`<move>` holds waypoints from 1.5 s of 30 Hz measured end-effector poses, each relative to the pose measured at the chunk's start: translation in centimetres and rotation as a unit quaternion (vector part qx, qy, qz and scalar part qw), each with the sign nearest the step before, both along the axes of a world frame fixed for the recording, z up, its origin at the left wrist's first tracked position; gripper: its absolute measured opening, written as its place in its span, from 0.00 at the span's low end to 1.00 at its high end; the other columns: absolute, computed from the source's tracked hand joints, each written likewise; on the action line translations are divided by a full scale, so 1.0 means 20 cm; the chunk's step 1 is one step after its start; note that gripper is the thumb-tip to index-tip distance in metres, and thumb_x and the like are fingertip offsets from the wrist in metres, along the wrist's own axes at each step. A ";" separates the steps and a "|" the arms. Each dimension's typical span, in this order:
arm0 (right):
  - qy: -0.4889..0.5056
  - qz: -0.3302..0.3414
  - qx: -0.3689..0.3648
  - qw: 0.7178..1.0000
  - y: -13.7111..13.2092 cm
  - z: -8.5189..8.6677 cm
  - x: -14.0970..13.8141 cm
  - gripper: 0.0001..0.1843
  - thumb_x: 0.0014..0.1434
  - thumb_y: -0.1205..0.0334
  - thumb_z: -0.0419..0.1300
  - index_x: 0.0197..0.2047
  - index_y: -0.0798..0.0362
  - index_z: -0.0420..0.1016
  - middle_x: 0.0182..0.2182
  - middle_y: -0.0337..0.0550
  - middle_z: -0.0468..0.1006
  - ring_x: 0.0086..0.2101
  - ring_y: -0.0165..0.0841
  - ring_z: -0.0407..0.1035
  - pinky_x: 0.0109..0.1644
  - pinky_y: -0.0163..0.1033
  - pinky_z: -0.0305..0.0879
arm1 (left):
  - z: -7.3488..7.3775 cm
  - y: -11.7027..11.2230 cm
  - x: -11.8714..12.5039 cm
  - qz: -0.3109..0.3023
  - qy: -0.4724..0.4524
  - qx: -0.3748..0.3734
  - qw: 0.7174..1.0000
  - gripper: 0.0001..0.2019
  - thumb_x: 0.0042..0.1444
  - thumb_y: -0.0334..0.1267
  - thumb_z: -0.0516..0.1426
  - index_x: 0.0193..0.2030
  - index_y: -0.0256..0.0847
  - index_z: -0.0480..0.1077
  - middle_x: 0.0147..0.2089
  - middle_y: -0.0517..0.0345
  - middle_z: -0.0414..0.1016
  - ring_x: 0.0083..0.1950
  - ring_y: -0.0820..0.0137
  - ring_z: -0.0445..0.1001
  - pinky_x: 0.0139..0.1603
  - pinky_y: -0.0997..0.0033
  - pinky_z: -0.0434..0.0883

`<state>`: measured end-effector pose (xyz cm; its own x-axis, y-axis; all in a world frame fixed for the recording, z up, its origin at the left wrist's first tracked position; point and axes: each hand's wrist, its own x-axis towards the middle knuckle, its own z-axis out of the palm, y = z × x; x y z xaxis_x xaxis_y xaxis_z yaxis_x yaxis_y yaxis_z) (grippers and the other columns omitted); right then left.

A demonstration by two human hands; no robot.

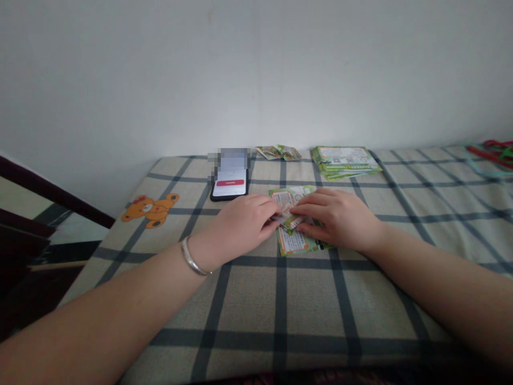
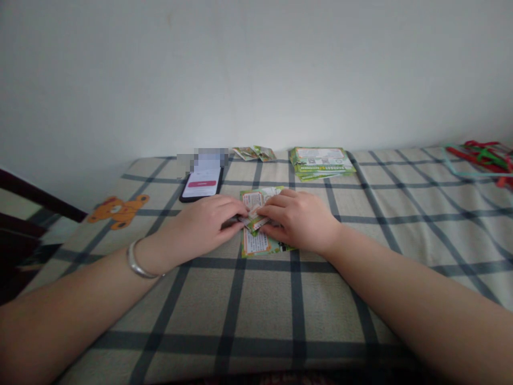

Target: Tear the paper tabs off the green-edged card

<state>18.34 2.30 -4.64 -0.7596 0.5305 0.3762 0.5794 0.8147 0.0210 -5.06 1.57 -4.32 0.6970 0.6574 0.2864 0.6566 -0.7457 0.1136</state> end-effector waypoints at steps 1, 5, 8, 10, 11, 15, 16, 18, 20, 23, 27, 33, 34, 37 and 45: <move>0.000 -0.007 0.012 1.000 -0.01 0.00 0.00 0.18 0.63 0.52 0.55 0.50 0.53 0.76 0.41 0.47 0.80 0.40 0.37 0.71 0.41 0.40 0.64 | 0.00 0.00 0.00 0.001 -0.011 -0.004 1.000 0.07 0.62 0.35 0.53 0.44 0.37 0.70 0.43 0.52 0.74 0.48 0.65 0.72 0.51 0.61 0.71; -0.001 -0.043 0.068 0.997 -0.04 0.01 -0.03 0.15 0.64 0.55 0.53 0.41 0.53 0.79 0.28 0.43 0.79 0.30 0.33 0.70 0.33 0.38 0.59 | -0.01 0.00 0.01 0.032 -0.071 -0.011 0.997 0.07 0.61 0.35 0.55 0.44 0.37 0.68 0.43 0.52 0.74 0.48 0.64 0.71 0.51 0.59 0.70; 0.006 -0.074 0.092 0.993 -0.05 0.00 -0.05 0.15 0.64 0.57 0.53 0.34 0.54 0.77 0.24 0.42 0.77 0.27 0.32 0.68 0.30 0.37 0.55 | -0.02 0.00 0.02 0.068 -0.132 -0.037 0.988 0.08 0.57 0.34 0.58 0.44 0.38 0.67 0.38 0.57 0.73 0.44 0.65 0.72 0.47 0.61 0.71; 0.015 -0.094 0.099 0.991 -0.05 0.00 -0.06 0.14 0.63 0.58 0.53 0.32 0.54 0.76 0.23 0.42 0.76 0.26 0.32 0.68 0.29 0.37 0.53 | -0.02 0.00 0.03 0.086 -0.167 -0.073 0.980 0.09 0.55 0.34 0.60 0.43 0.38 0.67 0.34 0.60 0.72 0.40 0.67 0.72 0.43 0.64 0.71; 0.018 -0.100 0.100 0.990 -0.05 0.00 -0.06 0.13 0.62 0.58 0.54 0.32 0.54 0.76 0.24 0.42 0.76 0.25 0.32 0.68 0.28 0.37 0.52 | -0.03 0.00 0.04 0.091 -0.179 -0.090 0.975 0.09 0.55 0.33 0.60 0.42 0.38 0.67 0.33 0.60 0.72 0.39 0.68 0.72 0.42 0.65 0.72; 0.022 -0.109 0.093 0.989 -0.04 -0.01 -0.07 0.11 0.61 0.60 0.53 0.31 0.54 0.73 0.23 0.41 0.76 0.24 0.31 0.67 0.27 0.37 0.49 | -0.04 0.00 0.05 0.103 -0.199 -0.120 0.967 0.08 0.54 0.34 0.60 0.41 0.39 0.68 0.36 0.58 0.74 0.40 0.69 0.73 0.42 0.65 0.72; 0.025 -0.112 0.089 0.989 -0.04 -0.02 -0.07 0.11 0.60 0.60 0.53 0.30 0.54 0.73 0.22 0.41 0.75 0.23 0.31 0.66 0.27 0.37 0.49 | -0.05 0.00 0.05 0.102 -0.205 -0.124 0.965 0.10 0.53 0.34 0.61 0.41 0.39 0.68 0.36 0.58 0.74 0.40 0.68 0.74 0.43 0.65 0.72; 0.034 -0.120 0.079 0.989 -0.04 -0.02 -0.07 0.10 0.60 0.61 0.53 0.30 0.54 0.72 0.22 0.41 0.75 0.23 0.31 0.66 0.26 0.37 0.49 | -0.05 0.00 0.04 0.096 -0.217 -0.138 0.961 0.12 0.51 0.34 0.62 0.43 0.39 0.68 0.36 0.59 0.74 0.40 0.69 0.74 0.43 0.65 0.73; 0.045 -0.134 0.062 0.988 -0.05 -0.02 -0.07 0.09 0.59 0.62 0.54 0.31 0.55 0.71 0.22 0.41 0.75 0.23 0.31 0.66 0.26 0.37 0.49 | -0.06 0.01 0.04 0.088 -0.228 -0.149 0.958 0.12 0.51 0.33 0.62 0.42 0.39 0.68 0.36 0.59 0.74 0.39 0.70 0.75 0.43 0.66 0.73; 0.064 -0.144 0.032 0.987 -0.04 -0.02 -0.07 0.06 0.57 0.62 0.55 0.31 0.55 0.70 0.23 0.40 0.75 0.23 0.30 0.66 0.26 0.36 0.50 | -0.05 0.01 0.04 0.088 -0.236 -0.148 0.956 0.08 0.52 0.31 0.60 0.40 0.38 0.68 0.36 0.60 0.74 0.38 0.72 0.74 0.42 0.67 0.72; 0.070 -0.120 0.011 0.990 -0.03 -0.02 -0.07 0.07 0.58 0.62 0.54 0.31 0.55 0.71 0.24 0.40 0.75 0.24 0.30 0.67 0.27 0.35 0.52 | -0.04 0.01 0.05 0.122 -0.203 -0.114 0.965 0.07 0.51 0.30 0.62 0.37 0.38 0.70 0.34 0.59 0.75 0.38 0.69 0.73 0.41 0.65 0.70; 0.066 -0.086 0.030 0.994 -0.02 -0.01 -0.06 0.07 0.59 0.62 0.55 0.33 0.55 0.72 0.28 0.44 0.77 0.29 0.34 0.71 0.30 0.36 0.59 | -0.04 0.01 0.05 0.114 -0.189 -0.086 0.971 0.03 0.52 0.29 0.62 0.32 0.39 0.71 0.32 0.60 0.75 0.38 0.69 0.72 0.39 0.68 0.68; 0.070 -0.072 0.025 0.995 -0.02 -0.01 -0.05 0.06 0.59 0.63 0.56 0.35 0.55 0.73 0.32 0.45 0.78 0.32 0.35 0.72 0.32 0.37 0.62 | -0.04 0.01 0.05 0.111 -0.189 -0.084 0.972 0.03 0.52 0.29 0.62 0.32 0.39 0.71 0.32 0.60 0.75 0.37 0.69 0.72 0.38 0.68 0.68; 0.086 -0.027 0.002 0.996 -0.01 -0.01 -0.04 0.06 0.58 0.67 0.57 0.38 0.56 0.73 0.43 0.48 0.79 0.40 0.36 0.74 0.39 0.37 0.67 | -0.04 0.01 0.04 0.108 -0.168 -0.060 0.978 0.01 0.53 0.31 0.61 0.31 0.39 0.73 0.32 0.59 0.75 0.36 0.68 0.72 0.38 0.67 0.67; 0.035 0.042 -0.017 0.998 0.00 -0.03 0.00 0.09 0.63 0.67 0.55 0.43 0.56 0.75 0.43 0.48 0.80 0.40 0.34 0.75 0.43 0.38 0.71 | -0.01 0.02 0.00 0.035 -0.031 0.034 0.998 0.04 0.57 0.33 0.59 0.33 0.40 0.75 0.33 0.57 0.76 0.40 0.65 0.71 0.43 0.62 0.66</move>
